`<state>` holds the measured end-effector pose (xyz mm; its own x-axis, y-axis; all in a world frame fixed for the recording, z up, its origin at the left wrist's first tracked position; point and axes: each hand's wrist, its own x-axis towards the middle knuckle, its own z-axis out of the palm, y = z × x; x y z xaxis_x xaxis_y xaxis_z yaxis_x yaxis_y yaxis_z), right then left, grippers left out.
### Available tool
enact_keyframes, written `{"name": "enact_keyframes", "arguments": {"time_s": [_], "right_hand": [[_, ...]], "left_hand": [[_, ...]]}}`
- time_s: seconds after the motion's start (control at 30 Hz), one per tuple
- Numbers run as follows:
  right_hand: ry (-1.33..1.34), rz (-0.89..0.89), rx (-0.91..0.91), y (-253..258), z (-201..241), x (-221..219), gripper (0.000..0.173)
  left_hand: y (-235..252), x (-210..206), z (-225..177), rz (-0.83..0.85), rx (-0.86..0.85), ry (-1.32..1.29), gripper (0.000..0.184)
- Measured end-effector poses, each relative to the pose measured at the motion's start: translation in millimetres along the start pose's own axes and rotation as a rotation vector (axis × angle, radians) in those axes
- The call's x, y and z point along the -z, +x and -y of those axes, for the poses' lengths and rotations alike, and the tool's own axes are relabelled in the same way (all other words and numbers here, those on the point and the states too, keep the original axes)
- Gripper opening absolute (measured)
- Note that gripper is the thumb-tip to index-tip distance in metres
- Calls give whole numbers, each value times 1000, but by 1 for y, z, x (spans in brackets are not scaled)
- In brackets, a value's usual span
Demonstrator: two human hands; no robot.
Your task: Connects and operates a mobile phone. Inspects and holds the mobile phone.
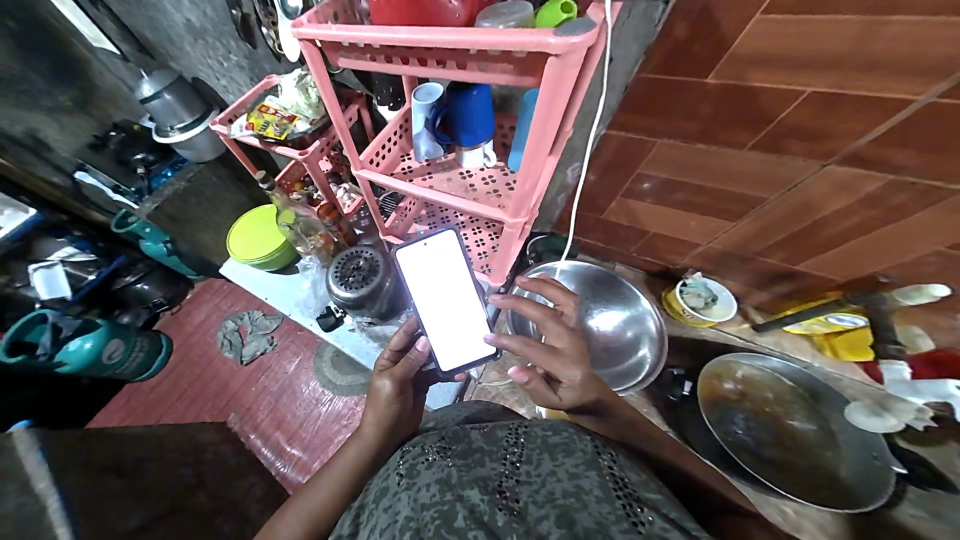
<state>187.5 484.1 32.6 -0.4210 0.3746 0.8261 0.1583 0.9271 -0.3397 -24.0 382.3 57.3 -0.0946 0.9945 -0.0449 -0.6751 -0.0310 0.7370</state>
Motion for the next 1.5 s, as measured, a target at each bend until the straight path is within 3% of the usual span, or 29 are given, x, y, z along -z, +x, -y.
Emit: {"name": "enact_keyframes", "arguments": {"time_s": [0.3,0.7,1.37,1.5], "right_hand": [[19,-16,13,4,3,-2,54],[-14,137,-18,9,8,-7,61],[-22,212,-9,15,13,-12,63],[11,163,9,12,10,-12,62]], "left_hand": [[-2,0,-1,2,8,3,39],[-1,-3,-1,-12,13,26,38],[1,-2,0,-5,33,12,38],[1,-1,0,-9,37,7,38]]}}
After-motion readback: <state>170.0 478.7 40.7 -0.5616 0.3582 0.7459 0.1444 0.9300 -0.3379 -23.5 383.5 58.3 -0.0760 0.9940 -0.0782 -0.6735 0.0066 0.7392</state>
